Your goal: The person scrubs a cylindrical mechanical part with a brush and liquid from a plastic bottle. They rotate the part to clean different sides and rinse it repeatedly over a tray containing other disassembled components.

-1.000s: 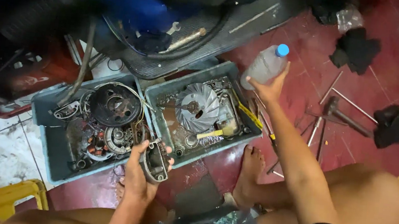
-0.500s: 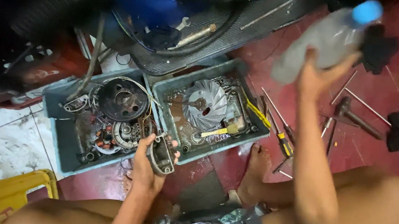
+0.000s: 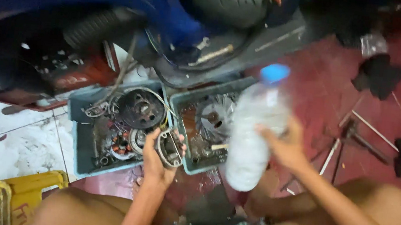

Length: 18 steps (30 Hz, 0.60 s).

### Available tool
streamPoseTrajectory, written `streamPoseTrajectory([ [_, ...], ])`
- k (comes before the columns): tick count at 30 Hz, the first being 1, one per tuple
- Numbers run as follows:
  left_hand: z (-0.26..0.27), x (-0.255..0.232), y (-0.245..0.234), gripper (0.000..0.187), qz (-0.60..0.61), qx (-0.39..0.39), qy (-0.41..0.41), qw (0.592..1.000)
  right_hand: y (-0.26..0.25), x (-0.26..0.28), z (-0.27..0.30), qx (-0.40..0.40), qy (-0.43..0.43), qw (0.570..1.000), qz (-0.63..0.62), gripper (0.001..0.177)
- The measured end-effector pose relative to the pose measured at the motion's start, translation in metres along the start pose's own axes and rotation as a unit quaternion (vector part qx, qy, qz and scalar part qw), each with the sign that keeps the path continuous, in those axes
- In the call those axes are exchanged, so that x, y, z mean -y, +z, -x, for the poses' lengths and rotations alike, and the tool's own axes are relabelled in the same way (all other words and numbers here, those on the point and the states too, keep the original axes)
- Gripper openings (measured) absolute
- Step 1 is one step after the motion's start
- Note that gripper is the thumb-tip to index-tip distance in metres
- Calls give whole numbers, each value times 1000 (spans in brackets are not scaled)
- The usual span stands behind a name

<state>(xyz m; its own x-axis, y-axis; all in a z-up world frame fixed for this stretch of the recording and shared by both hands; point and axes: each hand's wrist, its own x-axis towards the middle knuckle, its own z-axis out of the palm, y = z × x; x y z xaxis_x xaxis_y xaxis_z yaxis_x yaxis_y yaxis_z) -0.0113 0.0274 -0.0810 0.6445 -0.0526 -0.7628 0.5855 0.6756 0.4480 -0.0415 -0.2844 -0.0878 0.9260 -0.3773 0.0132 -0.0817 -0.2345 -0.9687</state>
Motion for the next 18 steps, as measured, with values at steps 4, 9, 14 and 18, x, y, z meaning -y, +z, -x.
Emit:
streamPoseTrajectory([
  [4, -3, -5, 6, 46, 12, 15, 7, 1000, -6, 19, 4, -68, -4, 996, 54, 29],
  [9, -2, 0, 2, 47, 6, -4, -3, 1000, 29, 4, 7, 66, 295, 927, 223, 78],
  [14, 4, -1, 7, 51, 10, 17, -9, 1000, 9, -29, 55, 95, 195, 957, 192, 85],
  [18, -8, 11, -10, 59, 59, 18, -16, 998, -18, -33, 39, 71, 67, 995, 11, 64],
])
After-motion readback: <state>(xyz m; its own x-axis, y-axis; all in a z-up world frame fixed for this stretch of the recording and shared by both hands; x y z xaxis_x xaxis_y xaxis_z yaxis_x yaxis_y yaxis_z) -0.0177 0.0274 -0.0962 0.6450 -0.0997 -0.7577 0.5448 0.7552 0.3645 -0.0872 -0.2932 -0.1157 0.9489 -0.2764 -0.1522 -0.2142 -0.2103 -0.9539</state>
